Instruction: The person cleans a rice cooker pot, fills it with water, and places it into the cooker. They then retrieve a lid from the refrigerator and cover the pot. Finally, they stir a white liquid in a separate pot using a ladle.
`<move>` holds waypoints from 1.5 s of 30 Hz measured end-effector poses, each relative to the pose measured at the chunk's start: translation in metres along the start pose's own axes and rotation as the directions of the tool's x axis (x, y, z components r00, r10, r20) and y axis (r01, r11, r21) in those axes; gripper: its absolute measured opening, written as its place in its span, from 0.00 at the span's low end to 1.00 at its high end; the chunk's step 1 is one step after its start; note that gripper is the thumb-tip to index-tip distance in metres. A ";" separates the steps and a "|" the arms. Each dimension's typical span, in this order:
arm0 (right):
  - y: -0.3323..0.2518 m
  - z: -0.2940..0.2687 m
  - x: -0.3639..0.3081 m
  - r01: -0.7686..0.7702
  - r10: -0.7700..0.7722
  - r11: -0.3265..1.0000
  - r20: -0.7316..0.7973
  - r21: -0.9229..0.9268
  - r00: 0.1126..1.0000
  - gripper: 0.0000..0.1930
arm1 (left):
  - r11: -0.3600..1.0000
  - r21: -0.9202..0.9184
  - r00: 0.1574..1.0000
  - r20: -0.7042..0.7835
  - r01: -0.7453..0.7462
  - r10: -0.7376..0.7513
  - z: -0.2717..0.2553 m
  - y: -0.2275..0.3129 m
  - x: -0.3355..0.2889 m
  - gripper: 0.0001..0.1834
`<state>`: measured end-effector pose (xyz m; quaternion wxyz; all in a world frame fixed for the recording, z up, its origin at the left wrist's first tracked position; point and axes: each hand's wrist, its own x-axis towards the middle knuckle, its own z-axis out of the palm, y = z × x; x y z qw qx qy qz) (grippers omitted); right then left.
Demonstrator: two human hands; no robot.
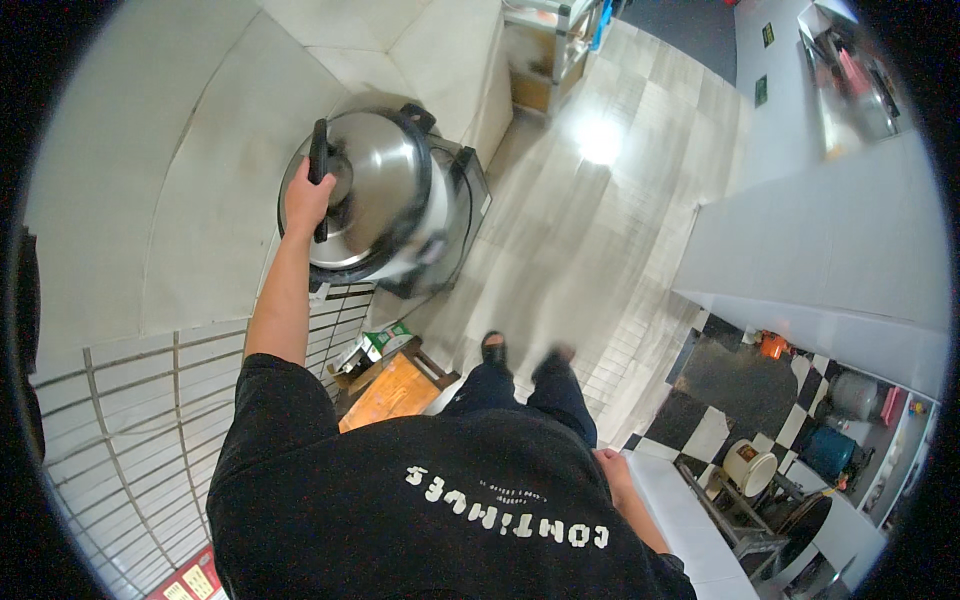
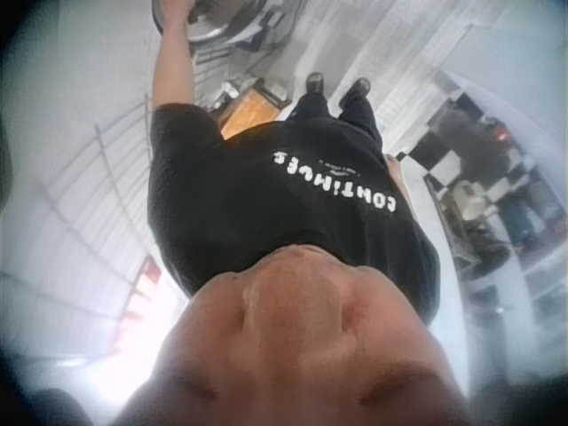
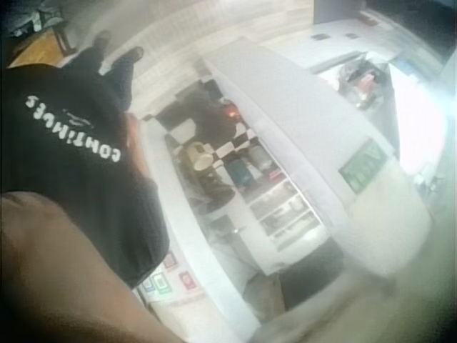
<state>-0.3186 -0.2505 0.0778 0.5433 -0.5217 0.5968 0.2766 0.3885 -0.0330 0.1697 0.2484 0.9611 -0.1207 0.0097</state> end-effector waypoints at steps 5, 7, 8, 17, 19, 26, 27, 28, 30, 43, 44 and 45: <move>0.005 -0.021 0.020 0.221 -0.198 0.965 -0.161 0.142 0.967 0.20 | 0.999 0.035 1.000 -0.021 0.011 -0.011 0.008 -0.002 -0.002 0.34; 0.017 -0.039 0.031 0.109 -0.077 0.982 -0.198 0.157 0.977 0.21 | 0.959 0.274 0.996 0.038 0.070 -0.083 -0.002 0.019 -0.004 0.38; 0.023 -0.050 0.039 0.071 -0.029 0.979 -0.213 0.191 0.977 0.21 | 0.916 0.398 0.980 -0.197 0.040 0.042 0.000 0.036 -0.017 0.38; -0.061 -0.257 0.187 0.088 -0.230 0.878 -0.254 -0.471 0.939 0.16 | 0.939 0.200 0.888 0.427 -0.278 0.172 0.126 0.232 -0.139 0.18; -0.150 -0.322 0.226 0.148 -0.392 0.804 -0.326 -0.577 0.860 0.16 | 0.945 0.317 0.822 0.556 -0.076 -0.120 0.163 0.232 -0.169 0.19; -0.468 -0.550 0.280 0.535 -0.667 0.723 -0.644 -0.438 0.374 0.24 | 0.861 0.497 0.178 0.862 -0.110 -0.475 0.189 0.154 -0.189 0.23; -0.495 -0.575 0.285 0.534 -0.647 0.743 -0.635 -0.403 0.422 0.23 | 0.847 0.519 0.140 0.852 -0.111 -0.504 0.194 0.151 -0.181 0.23; -0.523 -0.602 0.294 0.559 -0.638 0.745 -0.637 -0.365 0.433 0.23 | 0.837 0.532 0.109 0.846 -0.128 -0.522 0.203 0.151 -0.166 0.24; -0.568 -0.650 0.328 0.564 -0.628 0.751 -0.637 -0.343 0.448 0.22 | 0.826 0.528 0.047 0.847 -0.199 -0.530 0.233 0.168 -0.121 0.24; -0.504 -0.613 0.432 -0.061 0.088 0.973 0.114 -0.222 0.990 0.22 | 0.723 -0.491 0.597 0.418 -0.485 0.684 0.579 0.945 0.412 0.24; -0.529 -0.627 0.439 -0.071 0.086 0.987 0.100 -0.145 0.991 0.22 | 0.678 -0.505 0.535 0.420 -0.534 0.733 0.576 0.998 0.436 0.24; -0.560 -0.648 0.451 -0.059 0.071 0.992 0.098 -0.115 0.993 0.23 | 0.546 -0.573 0.487 0.272 -0.611 0.830 0.576 1.038 0.458 0.23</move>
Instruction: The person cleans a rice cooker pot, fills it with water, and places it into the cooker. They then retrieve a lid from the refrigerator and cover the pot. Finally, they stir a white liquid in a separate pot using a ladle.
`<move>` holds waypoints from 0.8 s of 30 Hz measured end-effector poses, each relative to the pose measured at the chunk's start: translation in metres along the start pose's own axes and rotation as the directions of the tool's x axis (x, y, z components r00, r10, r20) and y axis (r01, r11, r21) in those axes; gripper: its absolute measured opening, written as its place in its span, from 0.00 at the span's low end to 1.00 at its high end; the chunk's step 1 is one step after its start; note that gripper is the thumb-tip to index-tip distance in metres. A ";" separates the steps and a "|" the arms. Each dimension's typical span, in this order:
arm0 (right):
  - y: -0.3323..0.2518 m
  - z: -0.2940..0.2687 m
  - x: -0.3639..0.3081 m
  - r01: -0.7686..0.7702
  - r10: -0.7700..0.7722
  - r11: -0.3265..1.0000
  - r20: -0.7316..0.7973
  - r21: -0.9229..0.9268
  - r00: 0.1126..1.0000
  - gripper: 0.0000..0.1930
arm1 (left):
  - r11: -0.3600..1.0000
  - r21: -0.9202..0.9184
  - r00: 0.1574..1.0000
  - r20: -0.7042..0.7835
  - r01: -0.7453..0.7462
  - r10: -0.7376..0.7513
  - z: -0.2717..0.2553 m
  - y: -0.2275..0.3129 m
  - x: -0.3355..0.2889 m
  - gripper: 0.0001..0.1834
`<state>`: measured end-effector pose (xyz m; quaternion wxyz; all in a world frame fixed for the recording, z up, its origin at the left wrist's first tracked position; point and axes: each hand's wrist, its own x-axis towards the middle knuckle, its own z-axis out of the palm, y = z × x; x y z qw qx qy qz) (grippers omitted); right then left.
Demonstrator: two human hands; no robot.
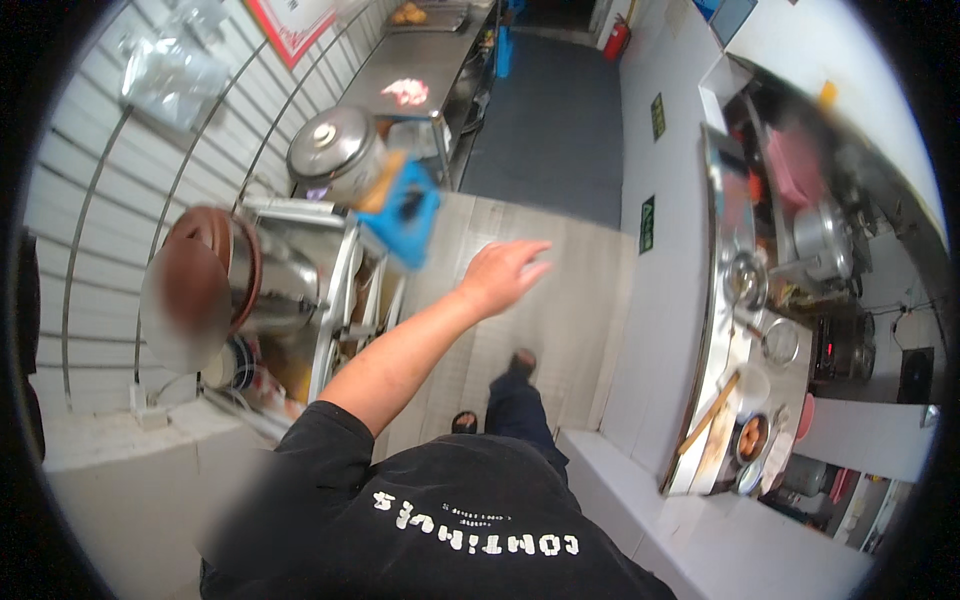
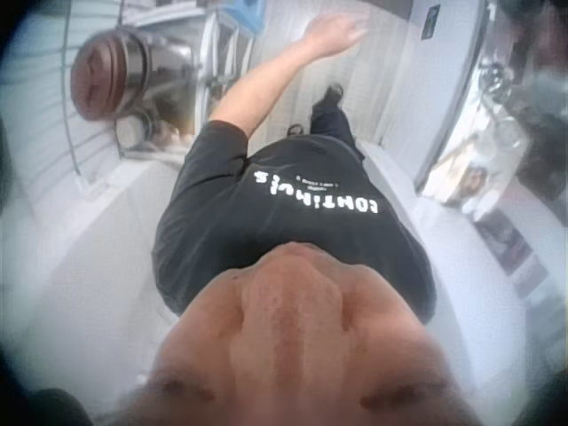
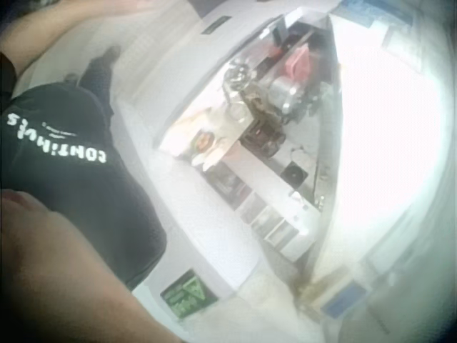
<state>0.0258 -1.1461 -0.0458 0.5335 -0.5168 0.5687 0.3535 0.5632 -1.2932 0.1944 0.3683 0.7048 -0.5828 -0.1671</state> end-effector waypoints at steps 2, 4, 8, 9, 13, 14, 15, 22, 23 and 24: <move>-0.056 -0.051 0.016 0.023 -0.024 0.999 0.004 0.045 1.000 0.23 | 0.999 0.037 0.999 0.037 0.017 -0.018 -0.005 -0.011 0.061 0.23; -0.113 -0.103 0.036 0.040 -0.043 0.994 0.019 0.101 0.999 0.23 | 0.992 0.101 0.995 0.058 0.073 -0.079 0.005 -0.051 0.097 0.23; -0.264 -0.250 0.085 -0.003 -0.031 0.947 0.099 0.321 0.995 0.24 | 0.763 0.371 0.726 0.267 0.530 -0.634 0.012 -0.172 0.073 0.28; -0.310 -0.292 0.095 0.016 -0.028 0.973 0.050 0.230 0.998 0.25 | 0.707 0.400 0.650 0.292 0.583 -0.701 0.010 -0.192 0.050 0.28; -0.505 -0.464 0.118 0.454 -0.293 0.729 -0.366 0.512 0.883 0.20 | 0.532 0.329 0.443 0.309 0.780 -0.841 -0.018 -0.211 -0.022 0.24; -0.544 -0.490 0.118 0.447 -0.287 0.781 -0.384 0.436 0.877 0.20 | 0.444 0.261 0.384 0.252 0.857 -0.888 -0.026 -0.210 -0.023 0.22; -0.583 -0.514 0.120 0.492 -0.346 0.790 -0.398 0.366 0.850 0.20 | 0.399 0.209 0.347 0.246 0.893 -0.905 -0.035 -0.215 -0.014 0.23; -0.712 -0.577 0.164 0.064 -0.236 0.936 -0.486 -0.345 0.841 0.27 | 0.551 0.290 0.550 0.091 0.783 -0.830 -0.056 -0.419 0.347 0.21; -0.722 -0.592 0.172 0.046 -0.201 0.913 -0.347 -0.406 0.916 0.30 | 0.651 0.327 0.684 0.019 0.685 -0.729 -0.057 -0.439 0.425 0.22; -0.731 -0.607 0.178 0.061 -0.200 0.922 -0.337 -0.382 0.920 0.30 | 0.674 0.366 0.745 -0.086 0.642 -0.662 -0.058 -0.450 0.500 0.23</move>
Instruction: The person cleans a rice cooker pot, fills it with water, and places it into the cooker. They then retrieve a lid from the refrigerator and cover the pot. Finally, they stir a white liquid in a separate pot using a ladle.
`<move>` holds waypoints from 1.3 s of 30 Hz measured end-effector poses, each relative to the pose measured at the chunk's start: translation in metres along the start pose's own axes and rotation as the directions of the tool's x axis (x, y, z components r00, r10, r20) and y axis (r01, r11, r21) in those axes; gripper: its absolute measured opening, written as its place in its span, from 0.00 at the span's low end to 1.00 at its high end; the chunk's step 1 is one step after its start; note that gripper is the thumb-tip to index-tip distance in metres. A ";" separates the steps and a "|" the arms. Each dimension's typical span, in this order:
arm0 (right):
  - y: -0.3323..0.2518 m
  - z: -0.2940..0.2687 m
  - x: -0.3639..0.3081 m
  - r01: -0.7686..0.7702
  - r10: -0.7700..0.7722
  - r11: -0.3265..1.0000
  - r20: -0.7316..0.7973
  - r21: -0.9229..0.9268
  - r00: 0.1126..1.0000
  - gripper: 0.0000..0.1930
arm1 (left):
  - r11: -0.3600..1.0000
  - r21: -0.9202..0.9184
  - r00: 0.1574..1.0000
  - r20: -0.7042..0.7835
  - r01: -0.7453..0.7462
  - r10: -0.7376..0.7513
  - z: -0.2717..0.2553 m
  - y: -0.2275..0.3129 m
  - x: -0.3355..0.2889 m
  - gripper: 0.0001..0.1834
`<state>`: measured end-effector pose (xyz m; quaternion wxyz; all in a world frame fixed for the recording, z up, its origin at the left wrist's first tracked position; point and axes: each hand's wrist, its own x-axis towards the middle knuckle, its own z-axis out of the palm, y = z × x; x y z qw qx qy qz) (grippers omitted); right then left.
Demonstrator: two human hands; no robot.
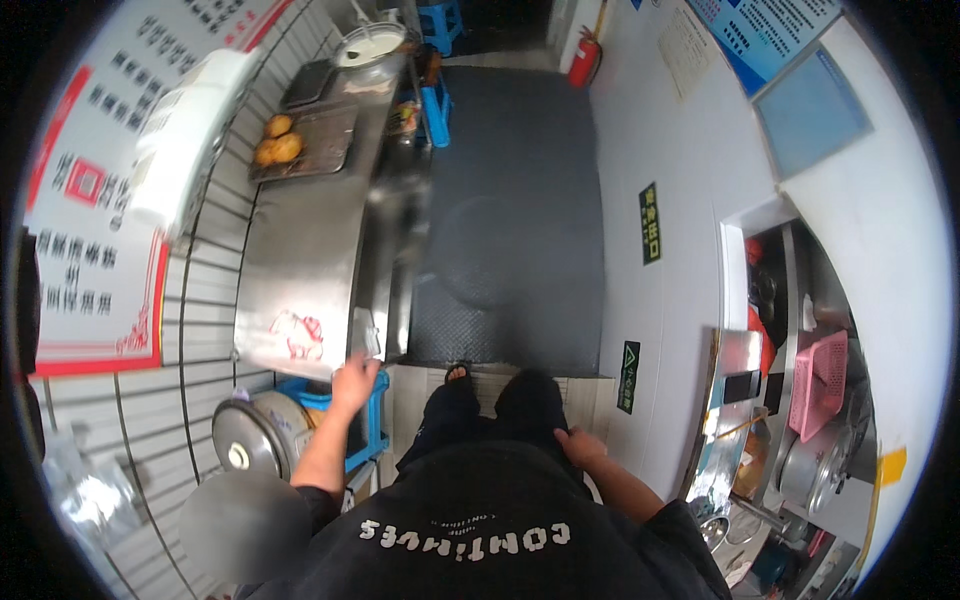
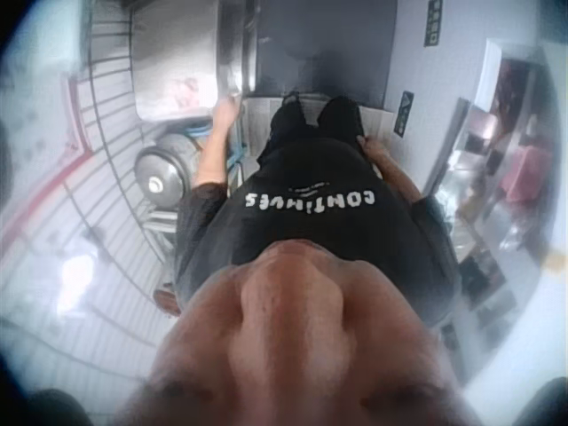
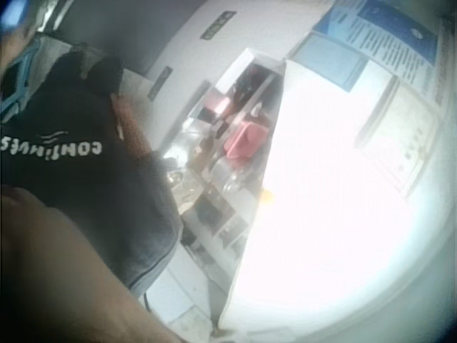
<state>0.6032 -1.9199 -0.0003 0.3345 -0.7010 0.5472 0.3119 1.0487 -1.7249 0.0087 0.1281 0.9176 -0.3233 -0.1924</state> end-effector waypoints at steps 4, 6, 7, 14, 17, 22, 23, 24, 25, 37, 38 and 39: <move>-0.011 -0.071 0.080 0.164 -0.173 0.982 0.097 0.093 0.980 0.26 | 0.829 -0.548 0.992 -0.007 -0.110 0.126 -0.071 0.148 0.151 0.22; -0.007 -0.111 0.134 0.363 -0.397 0.910 0.164 0.203 0.903 0.24 | 0.900 -0.385 0.979 -0.058 -0.203 0.196 -0.082 0.180 0.188 0.19; -0.006 -0.136 0.173 0.390 -0.412 0.902 0.098 0.185 0.906 0.23 | 0.920 -0.357 0.986 -0.025 -0.163 0.166 -0.073 0.184 0.207 0.18; -0.121 -0.306 0.475 0.304 -0.302 0.952 0.069 -0.024 0.951 0.23 | 0.482 -0.759 0.831 0.139 0.439 -0.538 0.109 0.125 0.287 0.17; -0.215 -0.389 0.537 0.355 -0.359 0.926 0.010 0.133 0.933 0.22 | 0.373 -0.678 0.731 0.367 0.634 -0.576 0.134 0.141 0.332 0.18; -0.347 -0.523 0.643 0.419 -0.410 0.908 0.185 -0.016 0.893 0.21 | 0.254 -0.798 0.772 0.363 0.547 -0.522 0.150 0.199 0.557 0.21; -0.364 -0.551 0.676 0.423 -0.420 0.906 0.094 -0.003 0.902 0.21 | 0.332 -0.784 0.810 0.341 0.525 -0.477 0.147 0.211 0.616 0.22; -0.369 -0.568 0.699 0.371 -0.371 0.928 0.053 0.020 0.927 0.21 | 0.626 -0.530 0.816 0.294 0.572 -0.497 0.139 0.218 0.669 0.22; -0.368 -0.588 0.721 0.453 -0.452 0.890 -0.018 0.048 0.892 0.21 | 0.324 -0.819 0.815 0.268 0.474 -0.514 0.140 0.239 0.713 0.22; -0.530 -0.798 0.921 0.719 -0.728 0.620 0.110 -0.315 0.676 0.23 | 0.220 -0.886 0.674 0.130 0.408 -0.727 0.099 0.371 0.909 0.20; -0.564 -0.803 0.932 0.738 -0.723 0.601 0.184 -0.308 0.666 0.24 | 0.160 -0.864 0.606 0.193 0.478 -0.772 0.102 0.380 0.906 0.20; -0.602 -0.806 0.943 0.777 -0.733 0.572 0.263 -0.261 0.628 0.25 | 0.143 -0.853 0.578 0.208 0.502 -0.789 0.106 0.393 0.899 0.20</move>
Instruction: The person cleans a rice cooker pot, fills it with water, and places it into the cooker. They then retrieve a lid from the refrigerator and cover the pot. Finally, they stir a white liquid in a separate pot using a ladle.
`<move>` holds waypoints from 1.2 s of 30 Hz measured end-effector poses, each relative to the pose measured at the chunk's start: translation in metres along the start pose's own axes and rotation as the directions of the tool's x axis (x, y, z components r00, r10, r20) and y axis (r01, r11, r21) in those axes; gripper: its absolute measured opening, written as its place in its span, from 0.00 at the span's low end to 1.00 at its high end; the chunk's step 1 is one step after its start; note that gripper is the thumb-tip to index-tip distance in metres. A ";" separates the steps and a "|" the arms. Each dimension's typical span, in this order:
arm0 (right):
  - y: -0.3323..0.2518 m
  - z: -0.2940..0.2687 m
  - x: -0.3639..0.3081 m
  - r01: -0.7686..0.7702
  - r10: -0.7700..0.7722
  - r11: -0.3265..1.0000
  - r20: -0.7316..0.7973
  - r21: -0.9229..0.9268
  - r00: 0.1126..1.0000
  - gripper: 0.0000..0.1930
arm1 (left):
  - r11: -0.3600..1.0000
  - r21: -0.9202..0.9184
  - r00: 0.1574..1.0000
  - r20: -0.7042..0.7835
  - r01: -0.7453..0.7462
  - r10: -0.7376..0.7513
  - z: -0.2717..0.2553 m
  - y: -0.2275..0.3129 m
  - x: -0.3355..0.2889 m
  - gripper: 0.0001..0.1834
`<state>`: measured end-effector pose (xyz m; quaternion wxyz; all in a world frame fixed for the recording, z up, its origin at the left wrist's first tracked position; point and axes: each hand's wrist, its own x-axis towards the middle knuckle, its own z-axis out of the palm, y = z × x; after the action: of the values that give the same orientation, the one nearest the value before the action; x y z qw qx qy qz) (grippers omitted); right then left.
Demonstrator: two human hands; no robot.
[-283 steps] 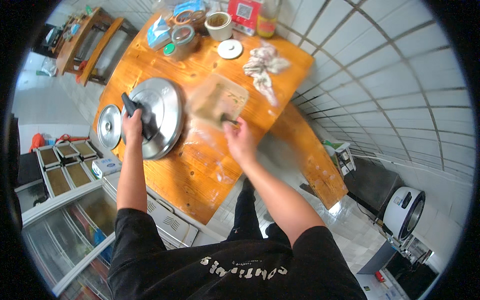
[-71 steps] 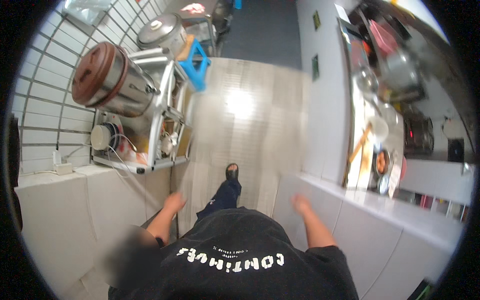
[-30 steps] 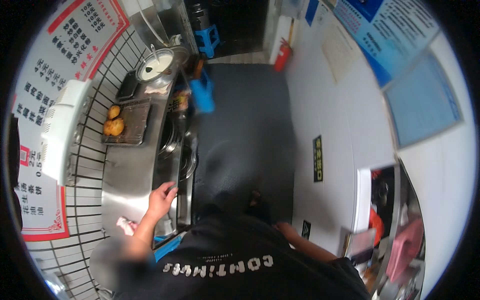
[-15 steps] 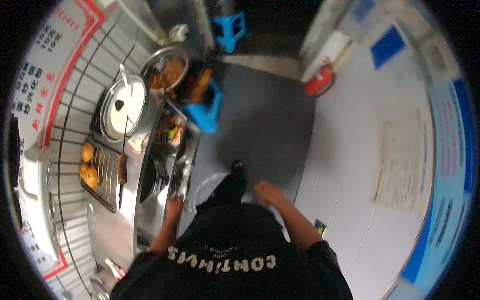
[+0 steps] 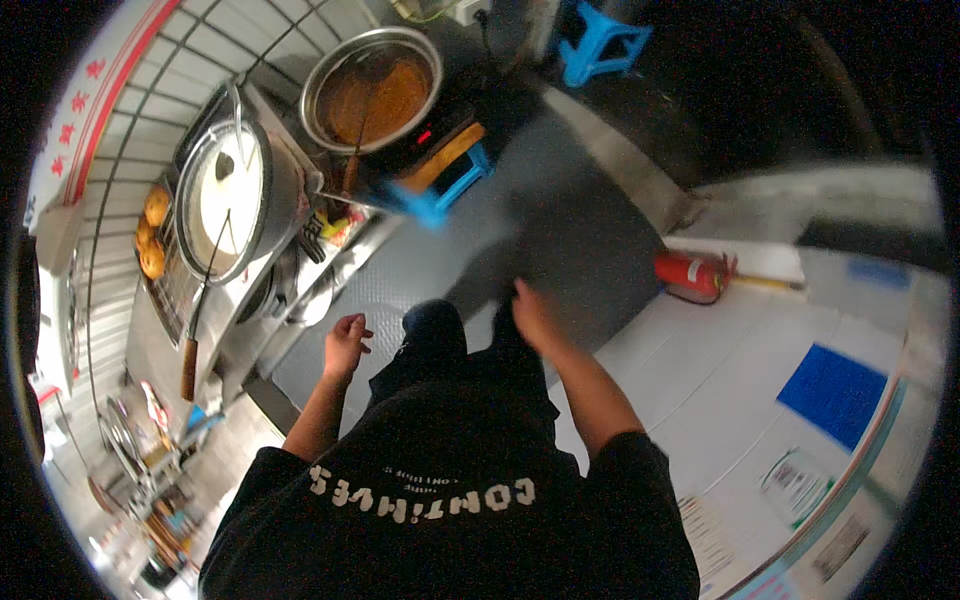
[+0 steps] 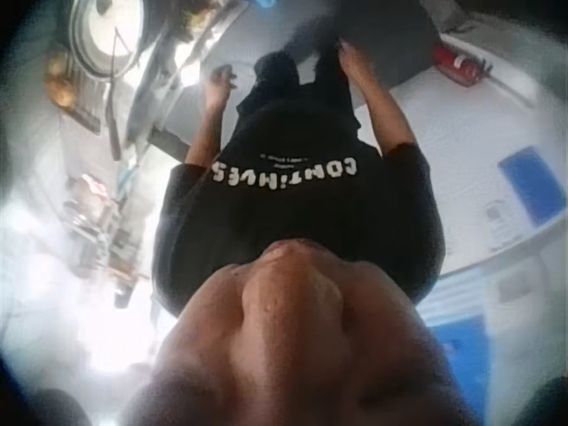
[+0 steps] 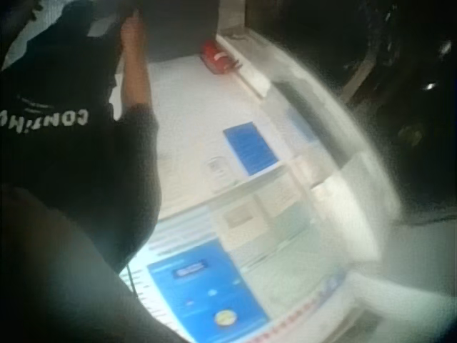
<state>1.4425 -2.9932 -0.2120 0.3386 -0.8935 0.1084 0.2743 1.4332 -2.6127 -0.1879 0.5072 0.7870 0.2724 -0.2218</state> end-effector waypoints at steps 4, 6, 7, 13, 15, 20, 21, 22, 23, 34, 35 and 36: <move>-0.067 -0.033 0.121 0.026 0.033 0.962 0.210 -0.273 0.977 0.27 | 0.989 0.012 0.988 -0.058 0.145 -0.144 0.019 -0.016 -0.047 0.21; -0.101 -0.029 0.176 0.073 -0.002 0.947 0.224 -0.312 0.975 0.28 | 0.978 -0.028 0.975 -0.080 0.207 -0.208 0.026 -0.025 -0.059 0.21; -0.116 -0.022 0.199 0.133 -0.063 0.928 0.203 -0.349 0.977 0.29 | 0.961 -0.049 0.958 -0.082 0.271 -0.275 0.028 -0.029 -0.063 0.21; -0.160 0.029 0.307 0.248 -0.184 0.894 0.200 -0.374 0.962 0.33 | 0.920 -0.122 0.915 -0.118 0.373 -0.387 0.027 -0.048 -0.062 0.21; -0.163 0.041 0.322 0.261 -0.169 0.884 0.256 -0.388 0.952 0.34 | 0.914 -0.131 0.908 -0.125 0.385 -0.400 0.024 -0.051 -0.063 0.20; -0.170 0.056 0.346 0.249 -0.167 0.892 0.238 -0.377 0.957 0.33 | 0.896 -0.185 0.895 -0.120 0.405 -0.429 0.026 -0.050 -0.059 0.20; -0.170 0.057 0.349 0.267 -0.187 0.884 0.233 -0.384 0.954 0.33 | 0.898 -0.161 0.894 -0.122 0.410 -0.430 0.029 -0.048 -0.057 0.21; -0.170 0.058 0.351 0.287 -0.211 0.875 0.227 -0.390 0.951 0.33 | 0.901 -0.147 0.897 -0.119 0.409 -0.426 0.031 -0.047 -0.056 0.21; -0.170 0.060 0.353 0.253 -0.171 0.896 0.243 -0.366 0.955 0.33 | 0.905 -0.135 0.900 -0.118 0.404 -0.420 0.033 -0.045 -0.055 0.21; -0.176 0.051 0.349 0.236 -0.183 0.890 0.170 -0.390 0.968 0.33 | 0.898 -0.197 0.900 -0.118 0.393 -0.420 0.042 -0.038 -0.056 0.20; -0.176 0.050 0.343 0.215 -0.157 0.900 0.179 -0.380 0.971 0.32 | 0.899 -0.200 0.901 -0.118 0.390 -0.417 0.041 -0.037 -0.055 0.20; -0.175 0.048 0.336 0.193 -0.131 0.908 0.186 -0.371 0.974 0.31 | 0.900 -0.204 0.904 -0.118 0.384 -0.412 0.039 -0.035 -0.053 0.20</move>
<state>1.7662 -2.8331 -0.3357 0.1850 -0.9242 -0.0496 0.3304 1.3675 -2.6478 -0.1933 0.4954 0.6815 0.4857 -0.2329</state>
